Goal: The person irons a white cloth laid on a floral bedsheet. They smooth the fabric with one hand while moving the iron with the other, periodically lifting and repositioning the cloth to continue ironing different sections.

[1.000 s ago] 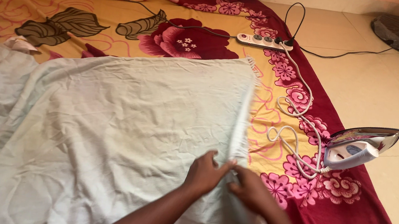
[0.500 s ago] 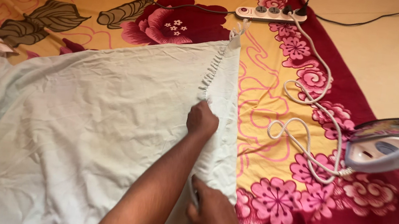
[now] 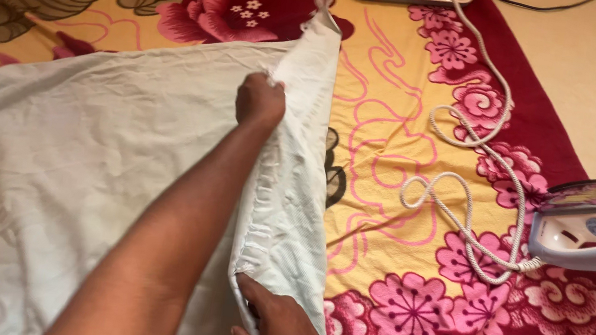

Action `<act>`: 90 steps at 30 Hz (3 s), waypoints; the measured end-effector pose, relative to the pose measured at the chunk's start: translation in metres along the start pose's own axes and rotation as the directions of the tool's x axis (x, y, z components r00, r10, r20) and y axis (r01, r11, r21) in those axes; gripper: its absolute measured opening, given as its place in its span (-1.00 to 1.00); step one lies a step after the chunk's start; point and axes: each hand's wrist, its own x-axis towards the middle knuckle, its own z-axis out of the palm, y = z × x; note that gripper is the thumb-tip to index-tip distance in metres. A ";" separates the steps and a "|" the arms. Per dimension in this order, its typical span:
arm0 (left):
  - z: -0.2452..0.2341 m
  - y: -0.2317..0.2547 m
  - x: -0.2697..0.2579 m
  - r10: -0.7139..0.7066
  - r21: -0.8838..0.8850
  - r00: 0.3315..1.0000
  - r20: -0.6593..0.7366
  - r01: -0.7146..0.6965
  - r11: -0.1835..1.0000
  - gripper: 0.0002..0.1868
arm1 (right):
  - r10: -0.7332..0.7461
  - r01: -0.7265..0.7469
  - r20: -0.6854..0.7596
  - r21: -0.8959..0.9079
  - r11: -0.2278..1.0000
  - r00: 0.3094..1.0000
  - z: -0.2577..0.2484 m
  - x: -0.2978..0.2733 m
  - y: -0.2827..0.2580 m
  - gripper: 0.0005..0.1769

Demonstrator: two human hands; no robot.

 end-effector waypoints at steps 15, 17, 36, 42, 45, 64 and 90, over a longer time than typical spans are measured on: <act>-0.234 -0.161 0.118 0.281 -0.037 0.844 -0.457 -0.334 0.942 -0.57 | 0.031 -0.033 0.169 0.009 0.999 0.985 0.088 0.027 -0.099 -0.11; -0.275 -0.208 0.142 0.008 -0.152 0.974 -0.225 -0.043 0.987 -0.64 | -0.052 0.054 0.217 -0.004 0.999 0.975 0.113 0.038 -0.120 -0.15; -0.396 -0.424 0.073 0.627 0.802 0.668 -0.401 -0.074 0.593 -0.24 | 0.191 -0.190 0.005 -0.051 0.980 0.982 0.200 0.094 -0.086 -0.74; -0.267 -0.322 -0.074 0.547 -0.033 0.736 0.399 -0.584 0.811 -0.74 | 0.407 -0.470 -0.342 -0.122 0.874 0.847 0.064 0.147 -0.061 -0.60; -0.251 -0.273 -0.187 0.743 -0.178 0.297 0.600 -0.855 0.486 -0.68 | 0.468 -0.473 -0.209 0.030 0.881 0.859 0.070 0.164 -0.055 -0.52; -0.231 -0.140 -0.310 0.933 -0.270 0.062 0.354 -0.948 0.165 -0.92 | 0.380 -0.421 -0.493 0.030 0.906 0.783 -0.084 0.160 -0.047 -0.67; -0.056 -0.094 0.092 0.127 0.345 0.992 -0.005 -0.118 0.931 -0.46 | 0.560 -0.547 -0.074 -0.349 0.761 0.825 -0.068 0.020 0.041 -0.66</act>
